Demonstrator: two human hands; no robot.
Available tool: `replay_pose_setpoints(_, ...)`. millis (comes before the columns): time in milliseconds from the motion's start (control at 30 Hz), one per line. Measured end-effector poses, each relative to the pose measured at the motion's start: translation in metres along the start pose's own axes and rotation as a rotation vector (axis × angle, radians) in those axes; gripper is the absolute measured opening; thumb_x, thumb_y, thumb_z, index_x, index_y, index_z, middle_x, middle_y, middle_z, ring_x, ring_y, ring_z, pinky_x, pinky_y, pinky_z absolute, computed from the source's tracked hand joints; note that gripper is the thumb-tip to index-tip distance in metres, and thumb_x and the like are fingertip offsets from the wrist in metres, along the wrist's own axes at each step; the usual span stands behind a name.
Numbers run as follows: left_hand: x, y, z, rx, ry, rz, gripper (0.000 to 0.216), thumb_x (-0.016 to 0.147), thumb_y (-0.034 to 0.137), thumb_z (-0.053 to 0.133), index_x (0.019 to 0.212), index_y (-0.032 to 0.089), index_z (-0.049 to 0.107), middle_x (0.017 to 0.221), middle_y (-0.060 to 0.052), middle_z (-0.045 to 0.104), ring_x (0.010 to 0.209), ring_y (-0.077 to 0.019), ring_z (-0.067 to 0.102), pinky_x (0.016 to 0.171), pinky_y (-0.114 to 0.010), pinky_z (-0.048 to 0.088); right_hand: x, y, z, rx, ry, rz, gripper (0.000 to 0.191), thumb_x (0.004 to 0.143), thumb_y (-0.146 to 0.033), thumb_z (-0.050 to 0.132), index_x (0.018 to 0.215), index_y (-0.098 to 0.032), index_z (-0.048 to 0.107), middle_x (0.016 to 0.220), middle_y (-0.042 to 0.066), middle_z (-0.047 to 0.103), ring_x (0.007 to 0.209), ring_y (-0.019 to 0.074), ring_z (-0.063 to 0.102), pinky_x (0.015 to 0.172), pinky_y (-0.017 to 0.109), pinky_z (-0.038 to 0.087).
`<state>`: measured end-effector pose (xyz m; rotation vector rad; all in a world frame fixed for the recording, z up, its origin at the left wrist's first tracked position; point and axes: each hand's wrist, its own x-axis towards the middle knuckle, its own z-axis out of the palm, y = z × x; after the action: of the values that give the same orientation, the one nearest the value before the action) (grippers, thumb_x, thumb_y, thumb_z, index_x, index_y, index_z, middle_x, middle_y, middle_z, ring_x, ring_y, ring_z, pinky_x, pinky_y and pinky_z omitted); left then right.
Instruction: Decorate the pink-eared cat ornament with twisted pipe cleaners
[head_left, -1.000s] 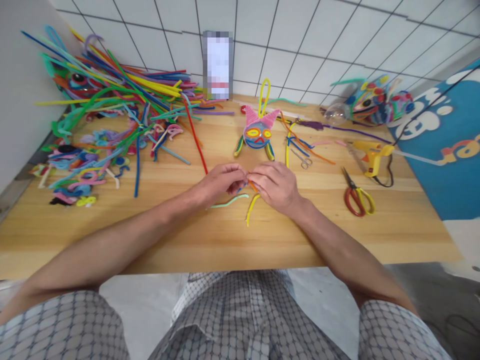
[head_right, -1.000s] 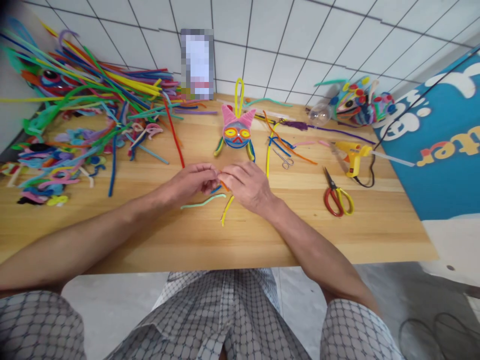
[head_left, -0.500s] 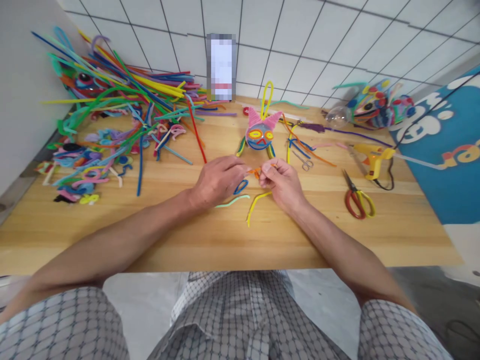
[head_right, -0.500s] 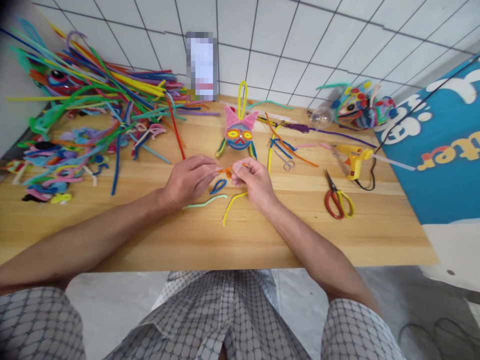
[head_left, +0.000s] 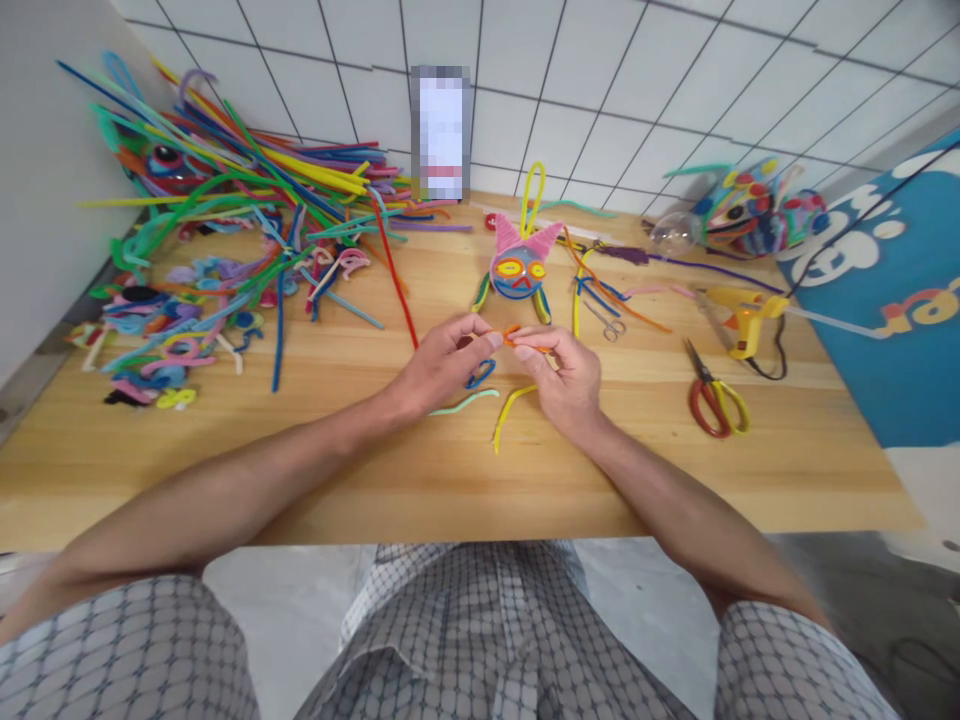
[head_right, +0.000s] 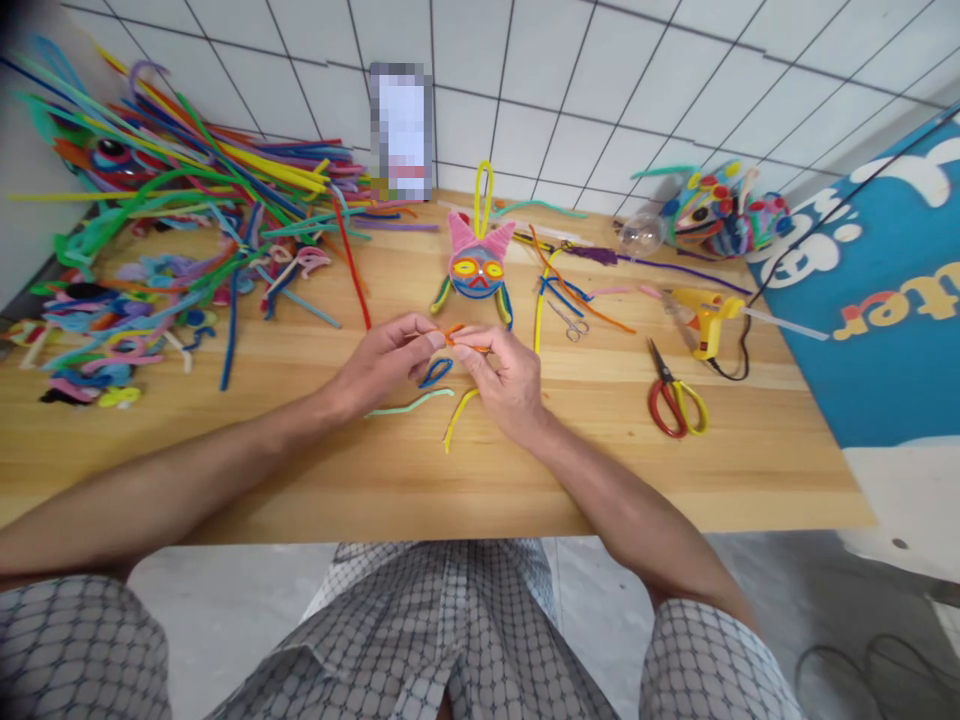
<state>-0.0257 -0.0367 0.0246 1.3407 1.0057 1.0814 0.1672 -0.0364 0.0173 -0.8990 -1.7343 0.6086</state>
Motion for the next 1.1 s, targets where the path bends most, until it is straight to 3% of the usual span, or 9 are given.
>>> replay_pose_setpoints(100,-0.002,0.001,0.002,0.004,0.057,0.107,0.030,0.088,0.043,0.077,0.085,0.016,0.064,0.104,-0.006,0.072,0.052,-0.0032,0.053,0.051,-0.020,0.046,-0.005,0.002,0.003,0.083,-0.020,0.129,0.026,0.099,-0.051,0.068,0.098,-0.026,0.073,0.099,0.004,0.080,0.094,0.0207,0.076,0.087,0.037,0.060)
replay_pose_setpoints(200,-0.005,0.004,0.004,-0.076,0.064,0.137,0.035,0.089,0.042,0.077,0.080,0.015,0.057,0.131,-0.012,0.069,0.053,-0.0018,0.058,0.051,-0.021,0.051,-0.007,0.001,0.006,0.254,-0.052,0.307,0.033,0.095,-0.058,0.071,0.096,-0.025,0.071,0.089,0.002,0.080,0.078,0.0176,0.074,0.076,0.033,0.061)
replay_pose_setpoints(333,-0.008,0.006,0.005,-0.086,0.041,0.191,0.031,0.091,0.038,0.075,0.081,0.017,0.055,0.110,-0.010,0.075,0.061,-0.0093,0.067,0.054,-0.023,0.054,-0.001,-0.003,0.006,0.376,-0.099,0.430,0.044,0.087,-0.066,0.076,0.084,-0.023,0.067,0.075,0.000,0.075,0.062,0.0142,0.066,0.064,0.029,0.056)
replay_pose_setpoints(433,-0.006,0.002,0.002,0.026,0.020,0.206,0.023,0.093,0.034,0.071,0.084,0.018,0.058,0.082,-0.004,0.073,0.067,-0.0133,0.069,0.060,-0.024,0.055,0.005,-0.004,0.003,0.402,-0.080,0.448,0.046,0.084,-0.066,0.079,0.079,-0.022,0.066,0.071,-0.001,0.073,0.058,0.0121,0.060,0.060,0.026,0.051)
replay_pose_setpoints(500,-0.004,-0.002,0.000,0.105,-0.020,0.188,0.021,0.093,0.033,0.069,0.083,0.018,0.058,0.074,-0.002,0.071,0.066,-0.0133,0.067,0.062,-0.024,0.054,0.009,-0.002,0.001,0.402,-0.060,0.456,0.047,0.082,-0.066,0.081,0.077,-0.021,0.066,0.069,-0.001,0.071,0.057,0.0113,0.058,0.058,0.026,0.049)
replay_pose_setpoints(767,0.000,0.005,-0.003,0.023,-0.376,-0.036,0.021,0.091,0.032,0.070,0.082,0.017,0.060,0.073,-0.002,0.072,0.066,-0.0129,0.068,0.062,-0.023,0.052,0.018,0.010,-0.006,0.325,0.023,0.455,0.049,0.080,-0.067,0.082,0.076,-0.022,0.064,0.066,-0.003,0.065,0.058,0.0117,0.056,0.059,0.026,0.047)
replay_pose_setpoints(967,0.004,0.011,-0.007,-0.142,-0.271,-0.193,0.023,0.086,0.032,0.075,0.090,0.019,0.057,0.070,0.003,0.067,0.051,-0.0099,0.060,0.051,-0.022,0.048,0.022,0.016,-0.010,0.349,0.009,0.445,0.052,0.080,-0.071,0.079,0.077,-0.022,0.062,0.067,-0.003,0.066,0.058,0.0121,0.058,0.060,0.027,0.051)
replay_pose_setpoints(1100,0.006,0.009,-0.010,-0.094,-0.339,-0.258,0.030,0.086,0.040,0.079,0.083,0.017,0.061,0.061,0.002,0.061,0.050,-0.0098,0.057,0.049,-0.021,0.048,0.023,0.018,-0.013,0.382,0.033,0.436,0.049,0.081,-0.068,0.080,0.080,-0.022,0.064,0.069,-0.002,0.067,0.059,0.0115,0.059,0.059,0.026,0.050)
